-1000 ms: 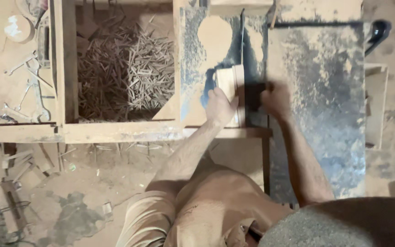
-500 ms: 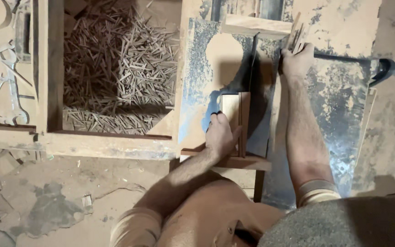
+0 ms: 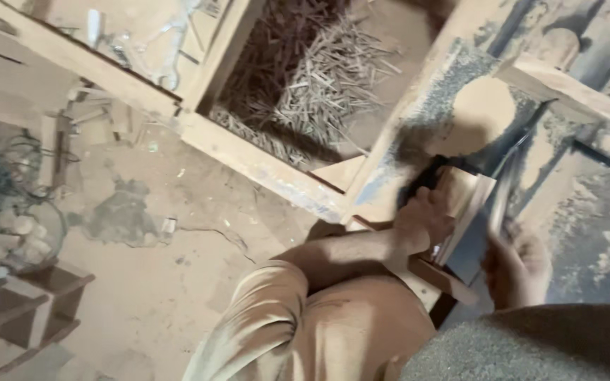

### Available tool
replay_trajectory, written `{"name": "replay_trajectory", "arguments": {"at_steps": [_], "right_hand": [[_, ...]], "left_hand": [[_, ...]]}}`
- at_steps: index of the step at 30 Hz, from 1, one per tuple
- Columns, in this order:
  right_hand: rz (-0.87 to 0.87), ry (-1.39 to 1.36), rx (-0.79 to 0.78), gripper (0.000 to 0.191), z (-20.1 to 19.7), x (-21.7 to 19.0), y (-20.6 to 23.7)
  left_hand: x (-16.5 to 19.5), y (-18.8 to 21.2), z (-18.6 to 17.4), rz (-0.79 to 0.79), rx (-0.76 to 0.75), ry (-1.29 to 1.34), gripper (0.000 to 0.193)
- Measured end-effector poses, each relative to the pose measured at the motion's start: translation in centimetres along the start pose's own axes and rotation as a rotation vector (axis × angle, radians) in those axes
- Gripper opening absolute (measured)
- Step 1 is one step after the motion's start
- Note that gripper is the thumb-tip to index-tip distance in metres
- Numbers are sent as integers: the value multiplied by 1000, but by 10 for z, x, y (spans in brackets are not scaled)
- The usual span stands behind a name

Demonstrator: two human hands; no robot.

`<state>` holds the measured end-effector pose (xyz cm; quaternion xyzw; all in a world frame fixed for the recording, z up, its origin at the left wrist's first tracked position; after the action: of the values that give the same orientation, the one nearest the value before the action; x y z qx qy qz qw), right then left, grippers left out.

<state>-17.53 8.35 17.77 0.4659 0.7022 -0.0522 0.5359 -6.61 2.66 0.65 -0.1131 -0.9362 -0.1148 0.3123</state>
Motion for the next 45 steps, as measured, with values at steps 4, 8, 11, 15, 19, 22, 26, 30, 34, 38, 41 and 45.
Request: {"name": "replay_trajectory", "arguments": {"at_steps": [4, 8, 11, 15, 19, 22, 26, 30, 34, 38, 41, 45], "right_hand": [[-368, -105, -414, 21, 120, -60, -57], [-832, 2, -147, 25, 117, -44, -63], [-710, 142, 5, 33, 76, 15, -45], [-566, 443, 112, 32, 43, 95, -28], [-408, 382, 45, 29, 42, 130, -25], [-321, -82, -107, 32, 45, 124, -30], [-94, 269, -60, 49, 31, 121, -31], [-183, -29, 298, 49, -46, 172, 9], [-485, 118, 801, 15, -186, 294, 112], [71, -741, 1328, 17, -230, 439, 230], [778, -316, 1184, 21, -199, 518, 290], [1182, -87, 456, 28, -129, 562, 308]], "left_hand": [[11, 1, -15, -36, -70, -5, 63], [10, -1, -28, 30, -28, 102, 61], [8, -4, -34, 76, -15, 100, 59], [4, 0, -39, 106, -34, 125, 57], [-3, 3, -35, 103, -4, 257, 59], [-13, 0, -22, 298, 104, 134, 59], [-33, 1, -1, 367, 159, 134, 53], [-47, -3, 5, 391, 119, 111, 51], [-50, -7, 3, 514, 153, 50, 52], [-46, -4, -4, 549, 168, 11, 53], [-32, 4, -14, 426, 128, -88, 50], [-1, 21, -31, 324, 58, -215, 52]]}}
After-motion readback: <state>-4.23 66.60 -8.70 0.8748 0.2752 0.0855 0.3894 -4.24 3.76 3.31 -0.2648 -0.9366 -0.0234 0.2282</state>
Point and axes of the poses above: each hand's wrist, its own y-axis away from the middle knuckle, its own z-axis out of the palm, x = y × z, the point moved 1 cm from there along -y, towards the middle knuckle, and after that the axes turned 12 degrees about x, right-handed, at the moved point
